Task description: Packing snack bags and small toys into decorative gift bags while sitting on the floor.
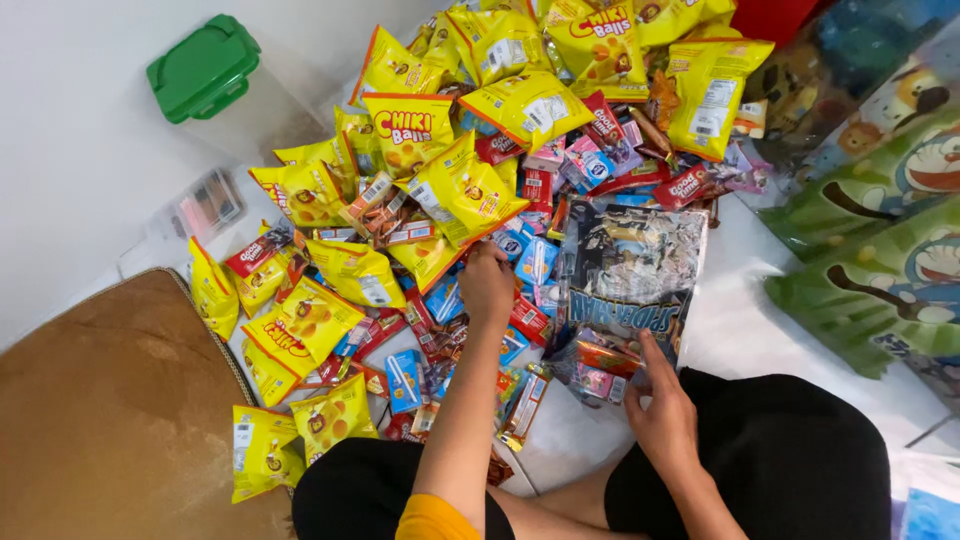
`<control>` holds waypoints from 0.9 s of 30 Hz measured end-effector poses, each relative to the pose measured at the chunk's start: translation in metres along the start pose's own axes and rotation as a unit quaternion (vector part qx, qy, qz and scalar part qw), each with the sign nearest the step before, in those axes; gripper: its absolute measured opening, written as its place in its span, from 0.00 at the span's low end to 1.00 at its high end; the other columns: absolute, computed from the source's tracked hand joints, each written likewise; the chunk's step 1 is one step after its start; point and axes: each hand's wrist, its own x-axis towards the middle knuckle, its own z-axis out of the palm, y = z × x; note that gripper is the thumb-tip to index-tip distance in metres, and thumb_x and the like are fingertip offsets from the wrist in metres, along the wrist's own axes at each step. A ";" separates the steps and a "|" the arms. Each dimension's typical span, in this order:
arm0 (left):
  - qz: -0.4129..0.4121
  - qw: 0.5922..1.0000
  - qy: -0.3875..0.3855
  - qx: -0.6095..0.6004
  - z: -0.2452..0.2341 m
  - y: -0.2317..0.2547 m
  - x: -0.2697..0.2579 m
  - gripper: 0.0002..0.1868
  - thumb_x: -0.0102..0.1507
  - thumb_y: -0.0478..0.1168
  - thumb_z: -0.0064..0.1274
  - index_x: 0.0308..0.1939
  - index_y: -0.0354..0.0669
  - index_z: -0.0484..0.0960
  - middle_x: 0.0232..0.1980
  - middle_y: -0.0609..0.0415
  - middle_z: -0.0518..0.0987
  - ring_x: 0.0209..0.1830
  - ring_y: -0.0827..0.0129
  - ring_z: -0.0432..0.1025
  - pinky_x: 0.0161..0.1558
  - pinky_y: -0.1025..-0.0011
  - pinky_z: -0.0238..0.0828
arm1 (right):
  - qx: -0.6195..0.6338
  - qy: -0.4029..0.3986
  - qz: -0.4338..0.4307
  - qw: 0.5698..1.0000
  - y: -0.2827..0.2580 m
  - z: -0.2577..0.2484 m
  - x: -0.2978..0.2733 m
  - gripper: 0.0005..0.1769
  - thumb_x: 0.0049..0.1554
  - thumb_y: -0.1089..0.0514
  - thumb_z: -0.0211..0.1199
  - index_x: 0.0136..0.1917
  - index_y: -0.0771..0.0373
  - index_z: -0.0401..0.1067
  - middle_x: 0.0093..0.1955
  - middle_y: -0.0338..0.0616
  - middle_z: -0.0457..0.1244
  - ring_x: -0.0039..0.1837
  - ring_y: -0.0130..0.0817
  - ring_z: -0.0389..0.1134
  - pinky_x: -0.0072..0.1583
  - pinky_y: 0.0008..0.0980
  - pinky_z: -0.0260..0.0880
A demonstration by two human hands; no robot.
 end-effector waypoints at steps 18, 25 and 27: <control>0.009 0.950 -0.005 -0.311 -0.093 0.029 -0.102 0.06 0.59 0.43 0.66 0.40 0.56 0.90 0.38 0.61 0.87 0.41 0.70 0.81 0.47 0.70 0.76 | -0.005 0.044 0.021 0.999 0.025 0.023 0.007 0.47 0.46 0.62 0.66 0.78 0.41 0.61 0.76 0.34 0.60 0.68 0.46 0.65 0.64 0.46 0.71; 0.107 0.952 -0.162 -0.237 -0.080 0.068 -0.161 0.09 0.58 0.39 0.64 0.43 0.57 0.88 0.38 0.62 0.88 0.41 0.70 0.83 0.46 0.72 0.78 | 0.032 0.005 0.055 0.998 -0.006 0.001 0.004 0.47 0.48 0.62 0.65 0.78 0.36 0.61 0.73 0.37 0.63 0.65 0.48 0.68 0.64 0.44 0.70; 0.129 0.962 -0.160 -0.177 -0.071 0.073 -0.170 0.09 0.58 0.41 0.63 0.42 0.59 0.86 0.37 0.64 0.87 0.42 0.70 0.82 0.47 0.70 0.78 | 0.034 0.001 0.058 0.998 -0.009 -0.002 0.003 0.47 0.48 0.63 0.64 0.79 0.37 0.61 0.72 0.37 0.63 0.61 0.49 0.70 0.62 0.45 0.71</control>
